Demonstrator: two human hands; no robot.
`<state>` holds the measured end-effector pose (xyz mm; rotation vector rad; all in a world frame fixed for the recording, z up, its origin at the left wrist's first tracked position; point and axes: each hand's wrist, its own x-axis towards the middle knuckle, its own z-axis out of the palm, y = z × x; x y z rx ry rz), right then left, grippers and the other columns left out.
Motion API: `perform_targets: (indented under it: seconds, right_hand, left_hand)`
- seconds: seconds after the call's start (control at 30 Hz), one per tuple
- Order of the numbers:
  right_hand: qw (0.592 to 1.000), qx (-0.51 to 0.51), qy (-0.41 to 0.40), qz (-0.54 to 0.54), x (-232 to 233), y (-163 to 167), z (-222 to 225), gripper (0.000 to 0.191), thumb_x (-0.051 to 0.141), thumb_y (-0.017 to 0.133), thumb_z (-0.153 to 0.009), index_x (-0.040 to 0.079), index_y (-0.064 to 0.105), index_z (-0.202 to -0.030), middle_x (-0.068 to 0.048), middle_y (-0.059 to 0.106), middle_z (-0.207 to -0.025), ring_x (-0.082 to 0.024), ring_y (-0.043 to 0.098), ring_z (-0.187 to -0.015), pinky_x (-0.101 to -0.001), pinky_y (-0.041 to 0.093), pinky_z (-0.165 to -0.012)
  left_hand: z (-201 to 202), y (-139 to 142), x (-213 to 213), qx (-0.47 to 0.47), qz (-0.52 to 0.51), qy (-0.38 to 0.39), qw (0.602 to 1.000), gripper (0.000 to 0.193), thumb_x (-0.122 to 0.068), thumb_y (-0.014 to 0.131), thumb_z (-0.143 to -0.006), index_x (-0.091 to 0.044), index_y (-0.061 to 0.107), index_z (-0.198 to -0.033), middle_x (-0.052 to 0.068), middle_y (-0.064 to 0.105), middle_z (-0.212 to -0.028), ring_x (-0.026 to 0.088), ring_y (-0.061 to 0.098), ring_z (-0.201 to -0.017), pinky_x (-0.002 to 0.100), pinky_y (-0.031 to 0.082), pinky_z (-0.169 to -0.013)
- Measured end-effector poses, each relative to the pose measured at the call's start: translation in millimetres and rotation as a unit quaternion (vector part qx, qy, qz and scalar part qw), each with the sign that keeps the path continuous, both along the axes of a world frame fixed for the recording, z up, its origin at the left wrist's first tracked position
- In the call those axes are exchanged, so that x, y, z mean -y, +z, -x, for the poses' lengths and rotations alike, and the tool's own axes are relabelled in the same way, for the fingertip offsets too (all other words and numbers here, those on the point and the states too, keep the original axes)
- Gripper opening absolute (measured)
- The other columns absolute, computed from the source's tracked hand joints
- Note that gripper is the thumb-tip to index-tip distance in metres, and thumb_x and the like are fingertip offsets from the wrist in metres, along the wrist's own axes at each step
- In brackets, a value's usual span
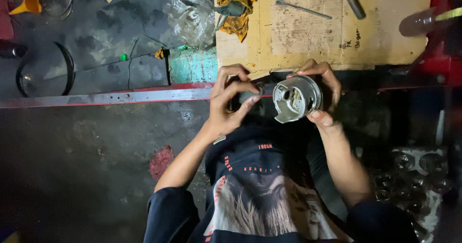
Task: The person holds a metal piston and scrubs its interior with a thin metal tool, then wipes the piston with a dark cloth. The person rotates the piston to clean different areas, including the top surface and ring grooves.
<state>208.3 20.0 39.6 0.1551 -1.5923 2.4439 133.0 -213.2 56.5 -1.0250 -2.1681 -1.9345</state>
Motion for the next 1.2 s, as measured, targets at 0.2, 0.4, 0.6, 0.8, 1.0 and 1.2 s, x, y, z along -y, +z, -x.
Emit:
perform_targets:
  seconds: [0.2,0.4,0.6,0.8,1.0,1.2]
  right_hand:
    - [0.998,-0.014,0.001,-0.059,-4.1,-6.2,5.8,0.072,0.045,0.083,-0.077,0.001,0.056,-0.127,-0.011,0.057,-0.115,-0.022,0.062,-0.110,-0.0363,0.053,-0.106]
    - [0.987,-0.053,-0.013,-0.150,-9.1,-7.4,8.8,0.069,0.043,0.082,-0.079,0.000,0.055,-0.127,-0.012,0.058,-0.114,-0.023,0.063,-0.110,-0.0360,0.054,-0.105]
    - [0.974,-0.097,-0.027,-0.203,-6.5,-3.7,10.0,0.067,0.042,0.082,-0.080,-0.003,0.058,-0.123,-0.014,0.057,-0.118,-0.024,0.062,-0.111,-0.0365,0.054,-0.104]
    - [0.948,-0.142,-0.060,-0.278,-1.5,-0.5,10.6,0.065,0.036,0.084,-0.078,-0.004,0.057,-0.122,-0.016,0.056,-0.119,-0.026,0.062,-0.111,-0.0374,0.055,-0.102]
    - [0.933,-0.167,-0.092,-0.304,0.7,-2.7,8.6,0.064,0.033,0.085,-0.075,-0.004,0.058,-0.120,-0.017,0.058,-0.118,-0.027,0.062,-0.111,-0.0363,0.054,-0.099]
    - [0.945,-0.142,-0.102,-0.274,-0.1,-9.2,10.2,0.065,0.033,0.085,-0.078,-0.004,0.057,-0.124,-0.016,0.056,-0.122,-0.025,0.060,-0.113,-0.0360,0.052,-0.103]
  left_hand:
    - [-12.2,6.4,-3.3,0.195,-0.006,-0.081,0.977,0.015,-0.002,0.069,-0.098,-0.002,0.063,-0.112,0.009,0.067,-0.111,0.023,0.065,-0.105,0.034,0.052,-0.100]
    - [-8.7,13.6,-3.0,0.135,0.033,-0.093,0.986,0.021,-0.001,0.081,-0.088,-0.004,0.074,-0.107,0.008,0.068,-0.107,0.021,0.066,-0.103,0.033,0.054,-0.093]
    - [-5.5,14.6,-9.6,0.165,0.063,-0.054,0.983,0.022,-0.003,0.087,-0.078,-0.008,0.079,-0.098,0.005,0.069,-0.102,0.018,0.068,-0.099,0.030,0.054,-0.092]
    - [-4.6,-0.4,-13.5,0.166,0.052,-0.053,0.983,0.025,-0.001,0.087,-0.075,-0.008,0.081,-0.098,0.007,0.066,-0.102,0.019,0.065,-0.100,0.029,0.052,-0.092]
    - [-7.9,-15.2,-24.9,0.202,0.011,-0.018,0.979,0.020,0.001,0.086,-0.073,-0.002,0.073,-0.088,0.007,0.068,-0.103,0.016,0.066,-0.095,0.026,0.052,-0.086]
    - [-1.2,-13.6,-34.7,0.227,0.012,0.003,0.974,0.034,-0.002,0.085,-0.075,0.002,0.062,-0.100,0.005,0.065,-0.098,0.008,0.062,-0.094,0.025,0.052,-0.088]
